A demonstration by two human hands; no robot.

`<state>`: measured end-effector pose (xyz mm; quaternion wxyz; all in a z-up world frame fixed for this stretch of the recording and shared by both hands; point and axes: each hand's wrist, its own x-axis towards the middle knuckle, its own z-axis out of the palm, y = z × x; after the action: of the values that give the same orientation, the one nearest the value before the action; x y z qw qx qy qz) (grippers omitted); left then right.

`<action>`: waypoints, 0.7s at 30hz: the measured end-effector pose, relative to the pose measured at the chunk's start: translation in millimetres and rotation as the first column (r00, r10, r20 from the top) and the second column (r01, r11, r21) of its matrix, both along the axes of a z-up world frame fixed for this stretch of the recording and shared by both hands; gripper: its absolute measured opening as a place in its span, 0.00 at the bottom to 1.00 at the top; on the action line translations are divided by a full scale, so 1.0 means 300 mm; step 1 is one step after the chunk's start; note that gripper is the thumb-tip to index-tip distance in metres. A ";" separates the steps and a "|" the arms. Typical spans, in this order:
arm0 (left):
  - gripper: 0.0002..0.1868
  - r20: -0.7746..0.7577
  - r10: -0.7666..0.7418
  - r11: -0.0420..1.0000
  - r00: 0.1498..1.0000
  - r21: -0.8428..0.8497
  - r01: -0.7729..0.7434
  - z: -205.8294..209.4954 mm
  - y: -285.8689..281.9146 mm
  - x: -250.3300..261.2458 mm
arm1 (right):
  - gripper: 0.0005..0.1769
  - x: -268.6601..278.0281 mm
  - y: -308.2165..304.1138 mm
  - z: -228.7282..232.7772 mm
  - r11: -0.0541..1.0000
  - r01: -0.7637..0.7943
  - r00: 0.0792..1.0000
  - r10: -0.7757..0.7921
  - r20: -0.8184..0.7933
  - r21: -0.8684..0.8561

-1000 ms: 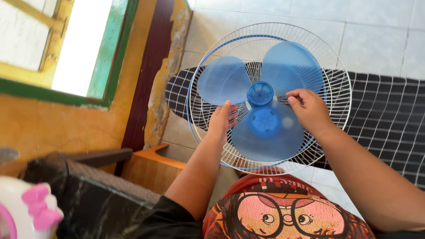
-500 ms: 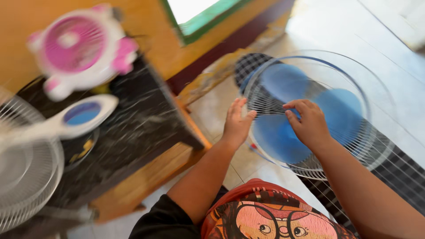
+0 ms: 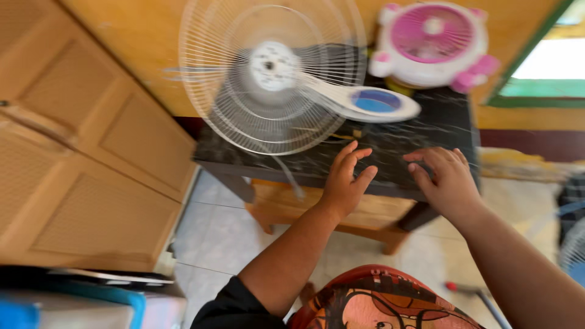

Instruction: The person disassembles a blue electric fan by removing the front grille, the fan blades, and the rear grille using a screwdriver and hands. The components are placed on a nearby surface, leaving the motor base exposed.

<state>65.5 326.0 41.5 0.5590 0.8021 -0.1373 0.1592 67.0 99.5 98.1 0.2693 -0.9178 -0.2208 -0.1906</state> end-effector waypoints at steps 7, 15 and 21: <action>0.22 -0.059 0.119 0.993 0.991 0.007 -0.119 -0.016 0.592 0.046 | 0.13 0.148 0.583 0.019 0.997 -0.077 0.992 0.074 -0.103 -0.018; 0.25 0.008 0.235 0.966 0.972 0.113 -0.234 -0.048 0.878 0.141 | 0.17 0.337 0.821 -0.022 0.982 -0.173 0.985 0.172 0.025 0.078; 0.26 -0.097 0.326 0.945 0.940 0.032 -0.325 -0.059 0.950 0.252 | 0.24 0.563 0.872 -0.046 0.994 -0.100 0.994 0.098 0.040 0.049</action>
<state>141.2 611.0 23.8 0.5251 0.8250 0.0245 0.2075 236.0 361.1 84.3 0.2978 -0.8948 -0.2661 -0.1998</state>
